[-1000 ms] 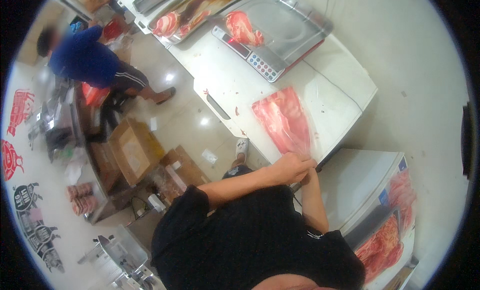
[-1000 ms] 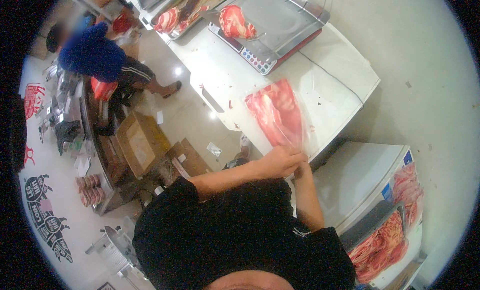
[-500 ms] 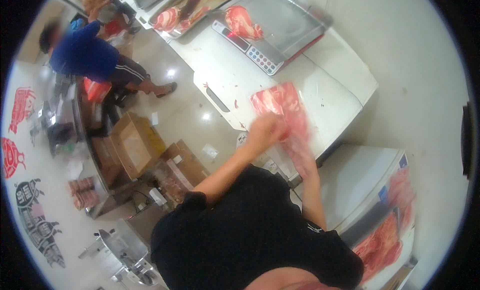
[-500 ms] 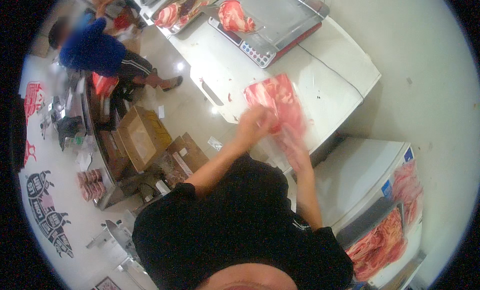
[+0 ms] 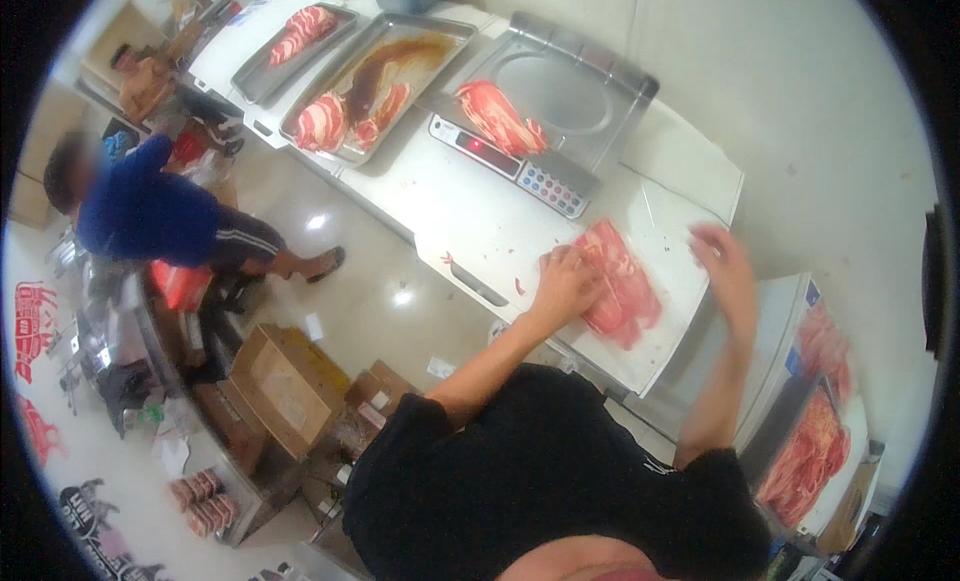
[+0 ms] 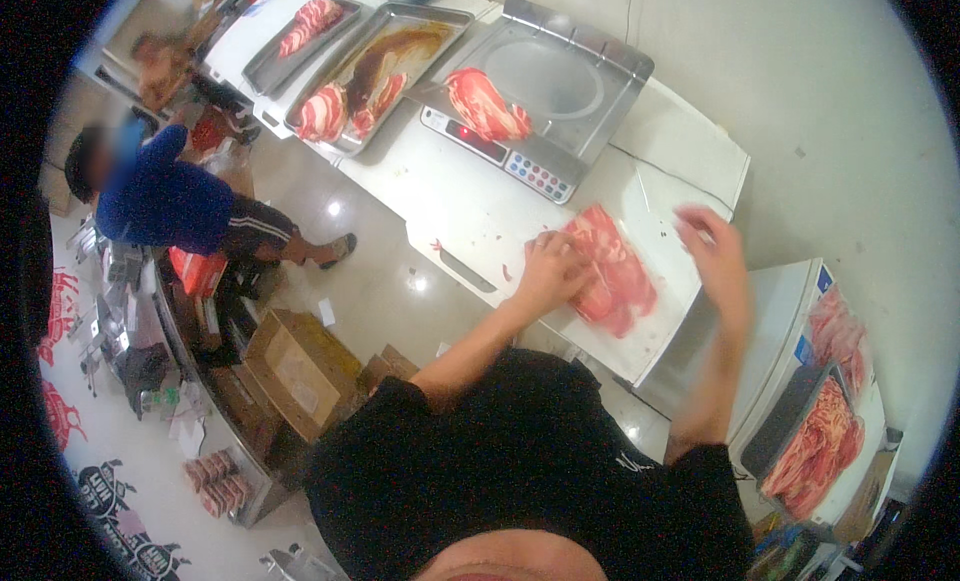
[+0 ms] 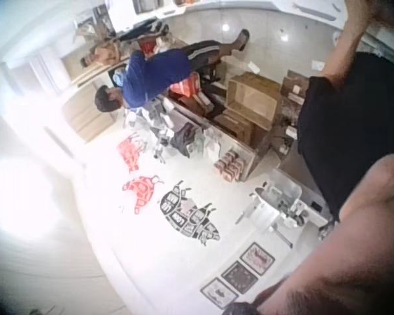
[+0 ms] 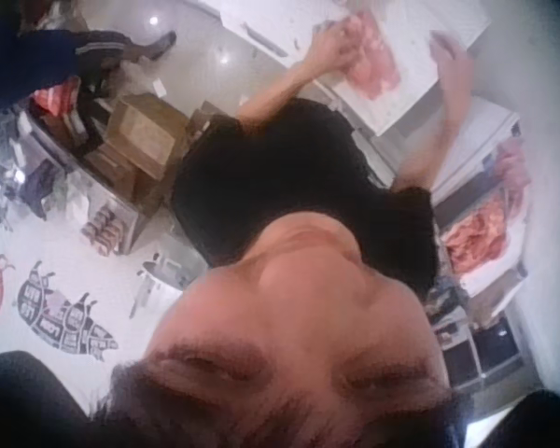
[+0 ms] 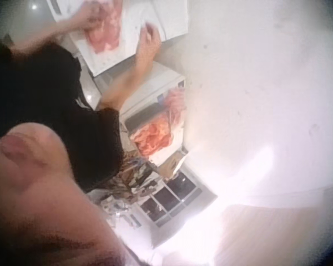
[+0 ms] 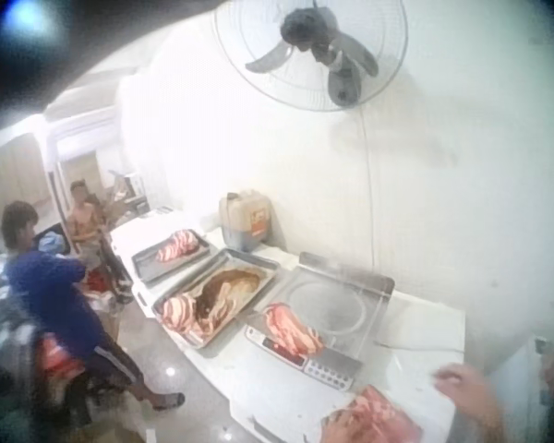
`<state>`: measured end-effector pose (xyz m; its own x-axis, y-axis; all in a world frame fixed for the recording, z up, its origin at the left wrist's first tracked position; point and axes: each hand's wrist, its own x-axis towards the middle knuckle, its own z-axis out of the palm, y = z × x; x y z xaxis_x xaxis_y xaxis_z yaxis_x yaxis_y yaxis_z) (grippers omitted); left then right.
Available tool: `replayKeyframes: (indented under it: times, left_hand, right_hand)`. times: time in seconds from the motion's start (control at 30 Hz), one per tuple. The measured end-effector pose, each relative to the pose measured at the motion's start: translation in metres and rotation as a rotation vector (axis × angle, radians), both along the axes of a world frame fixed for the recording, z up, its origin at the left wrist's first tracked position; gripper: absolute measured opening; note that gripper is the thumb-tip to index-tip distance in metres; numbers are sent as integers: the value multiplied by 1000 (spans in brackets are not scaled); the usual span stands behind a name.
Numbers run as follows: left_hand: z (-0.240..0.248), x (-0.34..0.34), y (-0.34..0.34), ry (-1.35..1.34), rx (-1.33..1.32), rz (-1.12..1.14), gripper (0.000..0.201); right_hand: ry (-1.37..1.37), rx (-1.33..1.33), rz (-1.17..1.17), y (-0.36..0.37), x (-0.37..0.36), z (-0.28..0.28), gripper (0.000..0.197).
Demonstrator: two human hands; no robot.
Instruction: The person takes thin slices of raw meat from a tray, weighs them on a digital scale, and places them into plastic bags.
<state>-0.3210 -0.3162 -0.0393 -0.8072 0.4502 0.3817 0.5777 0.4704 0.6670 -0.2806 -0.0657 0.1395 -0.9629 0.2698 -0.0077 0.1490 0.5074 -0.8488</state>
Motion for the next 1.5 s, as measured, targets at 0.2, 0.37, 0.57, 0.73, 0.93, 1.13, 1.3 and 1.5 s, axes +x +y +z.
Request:
replayKeyframes:
  times: [0.2,0.37,0.57,0.73,0.93,1.13,1.3,1.5]
  left_hand:
    - [1,-2,-60,-134,177,-17,23]
    - [-23,-1,-130,-77,316,191,16]
    - [0,0,-213,-123,452,540,8]
    - [4,-20,-226,-135,512,601,6]
    - [23,-37,-204,-653,907,332,18]
    - [73,-51,-105,-1516,1477,-464,66]
    - [83,-57,-33,-1564,1655,-515,81]
    - [87,-47,-16,-1557,1499,-433,53]
  right_hand:
    - [6,133,419,-156,-232,-9,62]
    - [-63,386,346,-203,-356,-64,89]
    - [-218,485,490,-211,-376,-55,82]
    - [-238,58,504,-179,-370,-49,57]
    - [70,-434,646,-136,-301,27,33]
    - [356,-321,637,-76,-186,49,13]
    - [228,-636,596,-58,-85,-8,17]
    - [289,-527,402,-49,10,-61,12]
